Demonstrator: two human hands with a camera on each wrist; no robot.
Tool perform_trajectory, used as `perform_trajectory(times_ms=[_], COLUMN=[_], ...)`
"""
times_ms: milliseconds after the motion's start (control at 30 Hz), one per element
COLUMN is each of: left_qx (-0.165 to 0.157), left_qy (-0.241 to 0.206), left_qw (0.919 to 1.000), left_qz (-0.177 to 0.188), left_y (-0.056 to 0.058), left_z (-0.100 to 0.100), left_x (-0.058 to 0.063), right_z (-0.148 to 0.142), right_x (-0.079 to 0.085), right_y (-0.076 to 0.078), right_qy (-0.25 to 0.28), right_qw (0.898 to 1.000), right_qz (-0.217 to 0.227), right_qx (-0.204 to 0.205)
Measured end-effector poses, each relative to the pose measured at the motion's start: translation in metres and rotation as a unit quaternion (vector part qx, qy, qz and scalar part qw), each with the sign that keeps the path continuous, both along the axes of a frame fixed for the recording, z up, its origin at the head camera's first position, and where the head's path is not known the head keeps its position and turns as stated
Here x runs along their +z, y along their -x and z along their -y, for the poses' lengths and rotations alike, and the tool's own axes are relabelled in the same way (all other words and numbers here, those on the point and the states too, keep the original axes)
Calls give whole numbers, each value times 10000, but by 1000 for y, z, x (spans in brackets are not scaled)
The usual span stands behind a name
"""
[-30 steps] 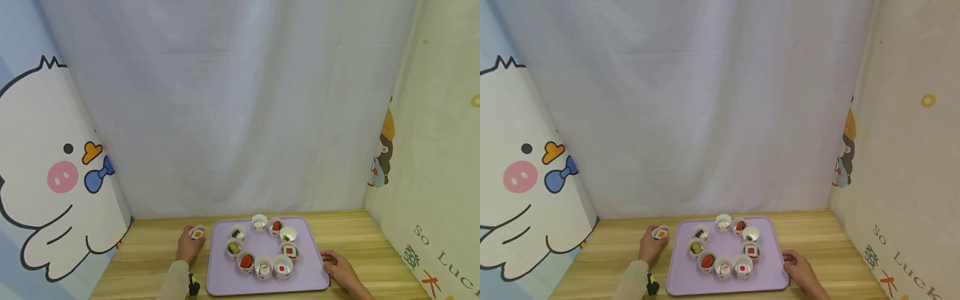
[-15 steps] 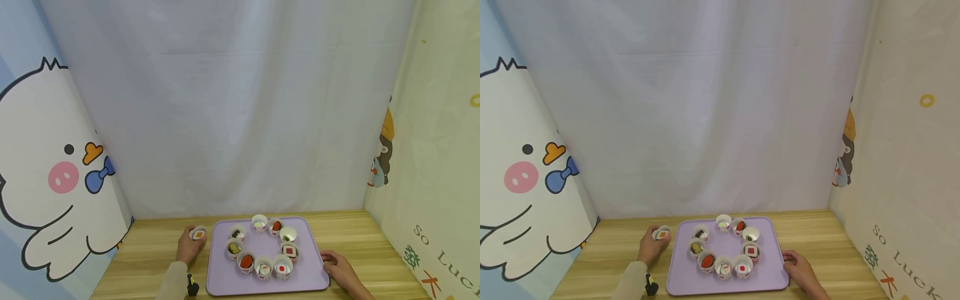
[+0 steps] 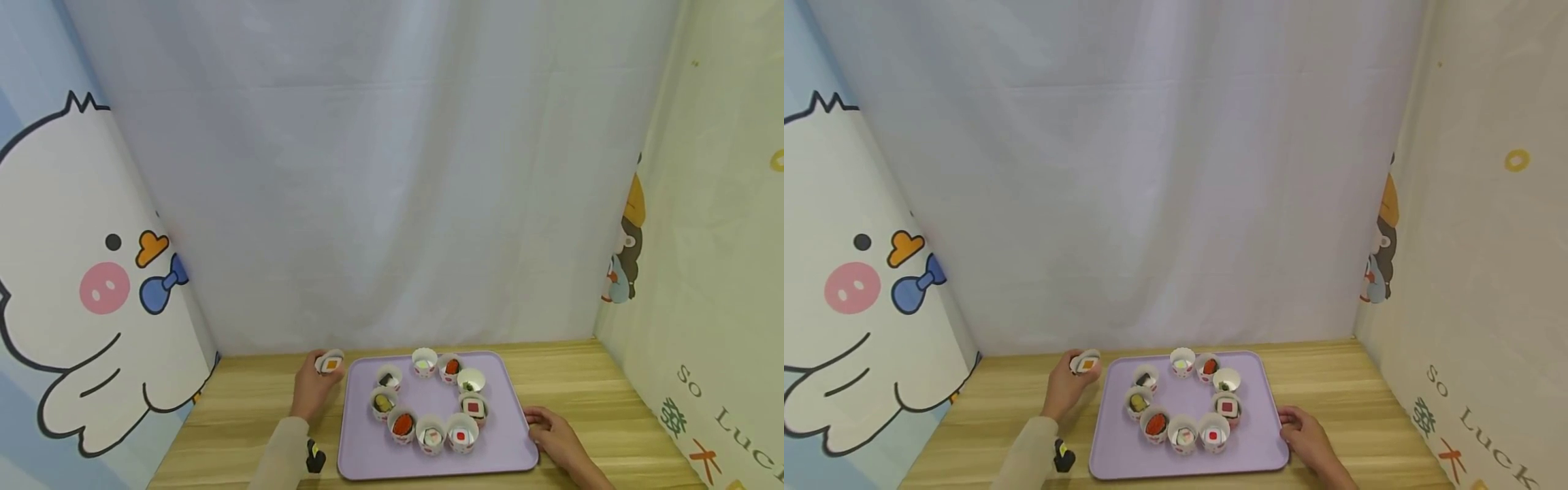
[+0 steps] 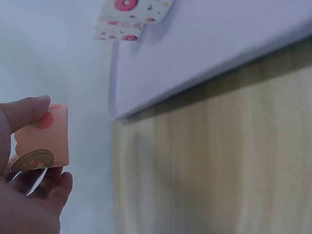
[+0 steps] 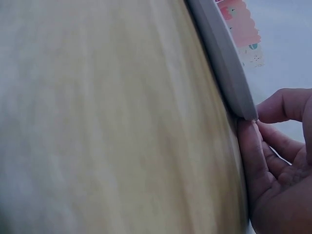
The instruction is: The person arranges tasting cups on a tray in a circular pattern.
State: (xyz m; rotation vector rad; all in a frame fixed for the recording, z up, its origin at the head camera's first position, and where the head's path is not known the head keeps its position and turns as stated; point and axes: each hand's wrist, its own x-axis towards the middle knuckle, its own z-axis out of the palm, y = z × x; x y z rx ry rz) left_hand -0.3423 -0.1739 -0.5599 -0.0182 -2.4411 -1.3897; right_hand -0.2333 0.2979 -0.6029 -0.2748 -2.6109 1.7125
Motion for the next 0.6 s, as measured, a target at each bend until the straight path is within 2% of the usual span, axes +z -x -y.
perform_trajectory(times_ms=[167,333,600], left_qx=[-335,-522,-685], left_qy=[-155,-145,-204], left_qw=[9993,9985,9974], left_qz=[-12,-1,21], left_y=[-3,-6,-10], left_z=[-7,-17,-32], left_x=[17,30,40], right_z=[0,0,-1], right_x=[2,4,2], right_y=[0,0,0], right_qy=[-1,73,249], right_qw=[10000,10000,9996], right_qz=[43,52,74], right_qx=[3,15,89])
